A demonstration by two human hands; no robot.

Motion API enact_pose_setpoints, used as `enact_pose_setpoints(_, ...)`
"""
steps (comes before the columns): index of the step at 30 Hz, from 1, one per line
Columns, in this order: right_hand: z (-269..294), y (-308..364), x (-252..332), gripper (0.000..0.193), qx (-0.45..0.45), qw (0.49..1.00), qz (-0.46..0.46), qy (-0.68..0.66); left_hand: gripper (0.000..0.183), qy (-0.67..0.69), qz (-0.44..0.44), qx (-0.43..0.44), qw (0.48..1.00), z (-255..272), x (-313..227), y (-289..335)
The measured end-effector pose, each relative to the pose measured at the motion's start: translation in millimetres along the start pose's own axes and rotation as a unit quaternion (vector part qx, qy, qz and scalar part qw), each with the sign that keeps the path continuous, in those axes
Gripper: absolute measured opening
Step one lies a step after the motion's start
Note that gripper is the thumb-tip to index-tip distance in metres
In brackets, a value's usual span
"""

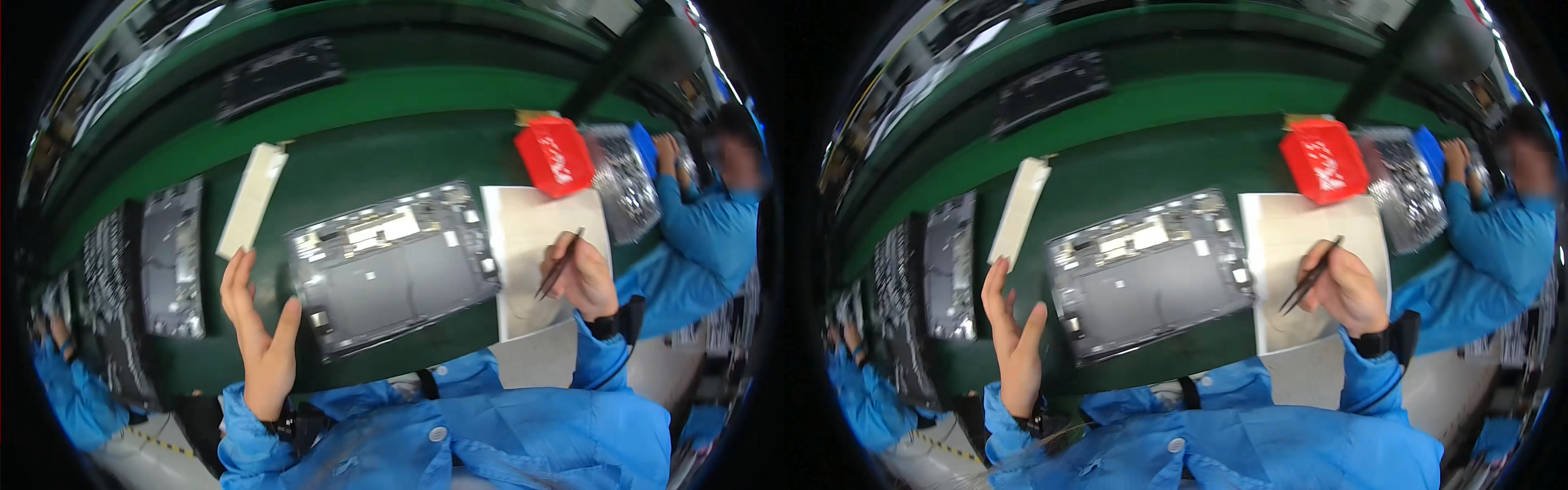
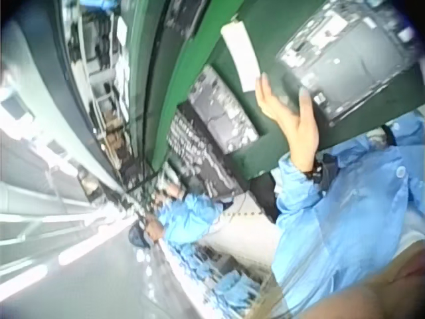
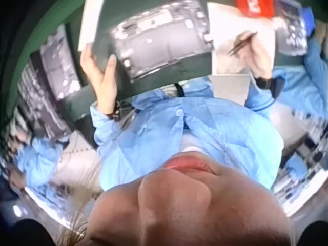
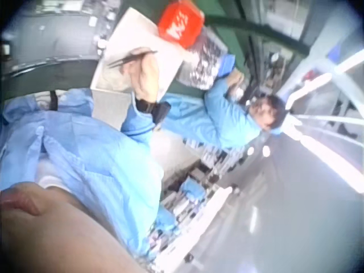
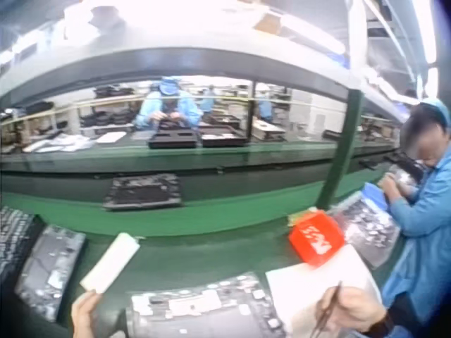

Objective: Assembling components into an electronic device chassis using tweezers and manual manipulation.

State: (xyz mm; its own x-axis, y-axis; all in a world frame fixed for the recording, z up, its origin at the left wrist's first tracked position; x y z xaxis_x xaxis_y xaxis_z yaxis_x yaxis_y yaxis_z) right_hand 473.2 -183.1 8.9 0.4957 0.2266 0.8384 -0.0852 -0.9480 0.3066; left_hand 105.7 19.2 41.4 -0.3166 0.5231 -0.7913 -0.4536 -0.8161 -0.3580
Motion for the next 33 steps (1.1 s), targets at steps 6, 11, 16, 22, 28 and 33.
enact_pose_setpoints(6, -83, -41, 12, 0.04, 0.085, 0.995, -0.004, 0.056, 0.043, -0.216, -0.112, -0.055, 0.968, 52, 51, -36)
enact_pose_setpoints(11, -175, -138, 28, 0.03, 0.091, 0.99, 0.02, 0.107, 0.037, -0.122, -0.148, -0.059, 0.98, 38, 42, -127)
enact_pose_setpoints(16, -183, -276, 29, 0.03, -0.113, 0.962, 0.17, 0.179, 0.035, -0.274, -0.218, -0.051, 0.935, 0, 68, -132)
enact_pose_setpoints(22, -182, -311, 26, 0.026, -0.178, 0.912, 0.252, 0.27, 0.045, -0.307, -0.221, -0.018, 0.925, -24, 66, -123)
enact_pose_setpoints(28, -186, -318, 21, 0.024, -0.185, 0.894, 0.286, 0.29, 0.052, -0.303, -0.177, -0.006, 0.936, -26, 88, -123)
enact_pose_setpoints(33, -189, -316, 24, 0.026, -0.172, 0.896, 0.281, 0.299, 0.052, -0.31, -0.185, 0.003, 0.933, -28, 81, -123)
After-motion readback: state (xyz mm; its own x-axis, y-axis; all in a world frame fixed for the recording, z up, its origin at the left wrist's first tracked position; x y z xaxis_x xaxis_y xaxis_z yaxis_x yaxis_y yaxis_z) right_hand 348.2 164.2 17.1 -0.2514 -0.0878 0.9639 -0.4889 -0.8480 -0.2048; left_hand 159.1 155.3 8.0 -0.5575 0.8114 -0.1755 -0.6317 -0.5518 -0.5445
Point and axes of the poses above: each hand's wrist, its own y-axis away from the middle knuckle, its own z-axis out of the back of the hand, x = y × z, the point moved 9 cm from there along -y, towards the middle knuckle, and after that the axes turned 13 degrees about -z, right-handed, at the moved point
